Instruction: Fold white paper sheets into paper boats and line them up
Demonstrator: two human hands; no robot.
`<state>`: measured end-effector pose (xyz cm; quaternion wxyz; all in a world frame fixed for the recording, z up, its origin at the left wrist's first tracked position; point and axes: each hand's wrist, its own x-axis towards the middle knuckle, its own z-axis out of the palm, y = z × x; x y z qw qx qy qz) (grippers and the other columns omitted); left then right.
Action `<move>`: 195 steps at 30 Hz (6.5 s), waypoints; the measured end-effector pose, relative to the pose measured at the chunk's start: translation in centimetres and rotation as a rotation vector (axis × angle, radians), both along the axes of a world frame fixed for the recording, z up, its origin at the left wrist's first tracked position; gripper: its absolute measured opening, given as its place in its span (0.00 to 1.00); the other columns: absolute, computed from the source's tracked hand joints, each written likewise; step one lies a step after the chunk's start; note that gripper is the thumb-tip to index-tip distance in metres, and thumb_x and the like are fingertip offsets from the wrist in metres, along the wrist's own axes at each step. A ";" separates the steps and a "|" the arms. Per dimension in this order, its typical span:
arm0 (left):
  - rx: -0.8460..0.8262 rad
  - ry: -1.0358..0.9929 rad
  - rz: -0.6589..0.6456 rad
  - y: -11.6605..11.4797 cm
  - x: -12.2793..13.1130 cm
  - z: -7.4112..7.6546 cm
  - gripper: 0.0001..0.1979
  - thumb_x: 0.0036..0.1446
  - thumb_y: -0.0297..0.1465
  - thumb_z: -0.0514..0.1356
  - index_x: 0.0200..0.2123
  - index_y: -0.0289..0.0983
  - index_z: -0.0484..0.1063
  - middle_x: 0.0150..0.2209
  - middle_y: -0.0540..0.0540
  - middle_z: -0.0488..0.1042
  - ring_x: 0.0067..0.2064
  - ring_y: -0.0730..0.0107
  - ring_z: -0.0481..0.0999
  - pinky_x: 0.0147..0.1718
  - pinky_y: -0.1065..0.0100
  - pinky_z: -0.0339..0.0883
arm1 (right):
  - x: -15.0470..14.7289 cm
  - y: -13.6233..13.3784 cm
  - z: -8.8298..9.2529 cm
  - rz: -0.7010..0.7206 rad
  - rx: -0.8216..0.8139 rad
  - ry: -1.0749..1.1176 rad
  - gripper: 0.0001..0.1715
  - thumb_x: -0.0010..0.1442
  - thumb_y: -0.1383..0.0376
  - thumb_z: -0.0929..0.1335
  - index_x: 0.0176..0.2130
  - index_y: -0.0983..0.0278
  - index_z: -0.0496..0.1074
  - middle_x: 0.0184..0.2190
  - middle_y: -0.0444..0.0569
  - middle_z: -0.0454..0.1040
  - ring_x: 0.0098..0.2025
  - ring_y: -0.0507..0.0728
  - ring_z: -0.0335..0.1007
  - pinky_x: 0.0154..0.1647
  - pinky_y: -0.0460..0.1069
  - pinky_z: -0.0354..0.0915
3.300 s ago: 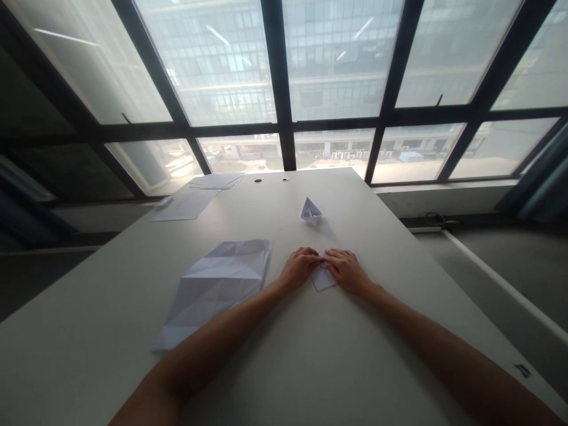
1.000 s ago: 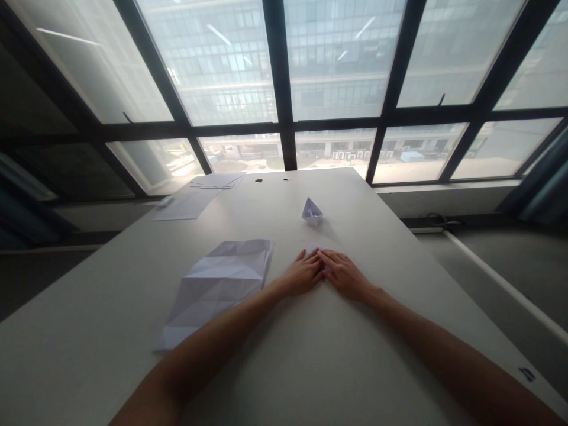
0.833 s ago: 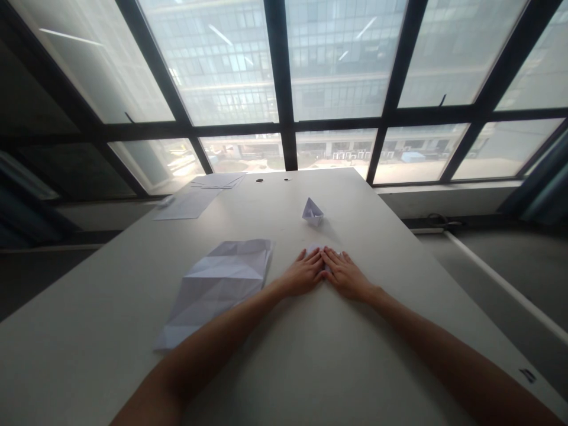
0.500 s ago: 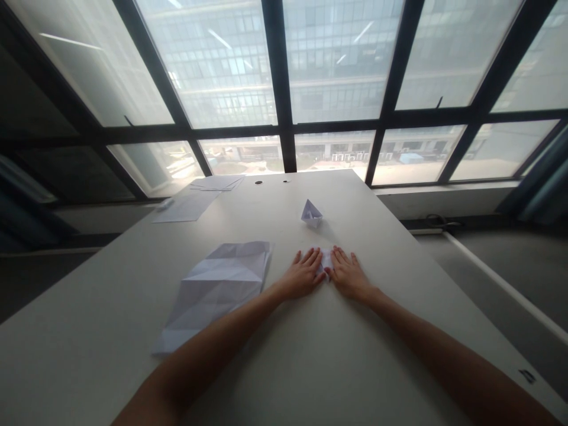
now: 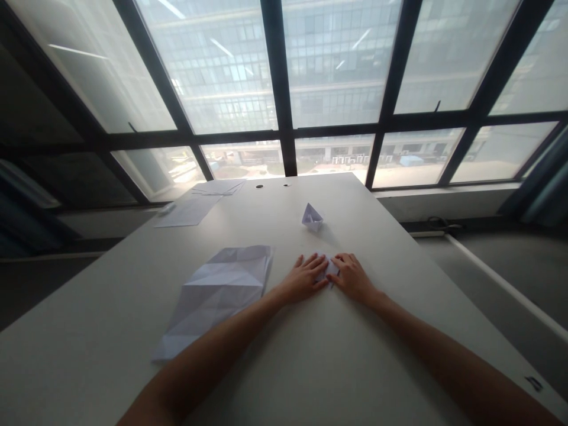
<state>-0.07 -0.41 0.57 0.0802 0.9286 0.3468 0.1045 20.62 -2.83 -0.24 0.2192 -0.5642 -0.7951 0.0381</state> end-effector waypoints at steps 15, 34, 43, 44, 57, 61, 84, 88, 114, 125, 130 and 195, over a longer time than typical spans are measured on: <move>-0.008 -0.012 0.000 0.5 -0.1 -0.5 0.28 0.66 0.48 0.51 0.67 0.49 0.56 0.69 0.44 0.54 0.70 0.56 0.48 0.66 0.45 0.40 | 0.3 0.7 -0.7 -0.262 -0.112 0.083 0.29 0.54 0.50 0.73 0.47 0.67 0.71 0.43 0.59 0.70 0.48 0.65 0.67 0.51 0.53 0.62; -0.447 -0.773 0.277 2.9 -0.2 -0.8 0.29 0.57 0.40 0.64 0.59 0.36 0.67 0.35 0.46 0.77 0.35 0.66 0.76 0.34 0.68 0.70 | 0.8 1.9 -0.9 -0.128 -0.055 1.038 0.24 0.52 0.57 0.70 0.46 0.66 0.70 0.27 0.45 0.73 0.27 0.54 0.67 0.27 0.47 0.64; -0.514 -0.874 0.267 2.4 -0.1 0.2 0.21 0.50 0.42 0.68 0.40 0.30 0.77 0.33 0.44 0.79 0.33 0.66 0.75 0.31 0.70 0.68 | 1.4 2.3 -0.9 0.013 -0.197 0.957 0.23 0.52 0.55 0.71 0.42 0.69 0.77 0.35 0.52 0.79 0.34 0.57 0.72 0.35 0.49 0.67; -0.511 -0.876 0.278 2.3 -0.1 0.3 0.20 0.50 0.42 0.68 0.38 0.30 0.77 0.32 0.45 0.78 0.32 0.67 0.74 0.30 0.70 0.67 | 1.6 2.3 -0.7 0.051 -0.240 0.931 0.22 0.51 0.55 0.72 0.41 0.69 0.77 0.34 0.51 0.79 0.34 0.57 0.72 0.34 0.49 0.67; -0.344 -0.956 0.299 1.6 0.1 0.6 0.15 0.52 0.42 0.68 0.30 0.34 0.79 0.29 0.47 0.79 0.31 0.66 0.76 0.31 0.69 0.68 | 1.4 1.3 -0.5 0.082 -0.043 0.735 0.18 0.57 0.54 0.71 0.28 0.66 0.73 0.22 0.42 0.68 0.26 0.53 0.62 0.26 0.46 0.57; -0.048 -1.004 0.148 0.9 0.2 1.1 0.09 0.57 0.38 0.66 0.34 0.38 0.81 0.34 0.45 0.82 0.36 0.63 0.79 0.40 0.63 0.71 | 0.9 0.4 0.1 0.175 0.332 0.568 0.12 0.64 0.60 0.68 0.31 0.63 0.73 0.29 0.47 0.74 0.35 0.56 0.66 0.38 0.49 0.63; 0.090 -0.329 -0.012 2.3 -0.1 -1.3 0.14 0.59 0.25 0.62 0.47 0.43 0.78 0.40 0.45 0.77 0.43 0.63 0.73 0.46 0.65 0.67 | 1.4 1.2 0.1 0.241 0.144 0.004 0.08 0.61 0.73 0.67 0.36 0.62 0.76 0.38 0.49 0.74 0.42 0.57 0.66 0.45 0.49 0.61; 0.083 -0.326 -0.014 2.2 -0.1 -1.1 0.12 0.61 0.29 0.61 0.47 0.42 0.78 0.40 0.44 0.77 0.43 0.63 0.73 0.46 0.65 0.66 | 1.4 1.1 0.0 0.239 0.126 0.079 0.06 0.62 0.69 0.67 0.37 0.62 0.76 0.38 0.50 0.74 0.44 0.57 0.67 0.46 0.50 0.63; 0.106 -0.244 0.053 2.1 0.1 -1.5 0.19 0.65 0.25 0.52 0.56 0.43 0.71 0.57 0.43 0.71 0.60 0.60 0.68 0.60 0.55 0.58 | 0.7 0.8 -0.3 0.049 0.096 0.102 0.11 0.62 0.69 0.67 0.42 0.61 0.78 0.39 0.50 0.74 0.45 0.57 0.67 0.49 0.50 0.64; 0.035 0.003 -0.036 1.3 -0.2 -1.5 0.32 0.69 0.43 0.47 0.71 0.37 0.44 0.70 0.37 0.46 0.71 0.59 0.43 0.67 0.55 0.41 | -1.9 -1.1 -0.9 0.165 -0.063 -0.090 0.32 0.70 0.59 0.55 0.67 0.71 0.55 0.68 0.60 0.52 0.70 0.62 0.45 0.69 0.62 0.44; 0.067 0.066 -0.033 1.3 -0.4 -1.4 0.35 0.69 0.45 0.47 0.71 0.33 0.40 0.71 0.35 0.44 0.72 0.58 0.41 0.67 0.56 0.39 | -2.1 -1.1 -1.1 0.154 -0.140 -0.162 0.39 0.71 0.50 0.50 0.69 0.73 0.47 0.71 0.58 0.43 0.72 0.61 0.35 0.70 0.65 0.34; 0.014 -0.009 0.057 1.2 0.1 -1.1 0.23 0.71 0.41 0.43 0.67 0.51 0.56 0.70 0.48 0.52 0.70 0.60 0.50 0.66 0.52 0.43 | -0.8 0.5 -1.7 -0.102 -0.099 -0.059 0.28 0.71 0.59 0.55 0.64 0.64 0.62 0.68 0.56 0.56 0.70 0.62 0.47 0.68 0.63 0.42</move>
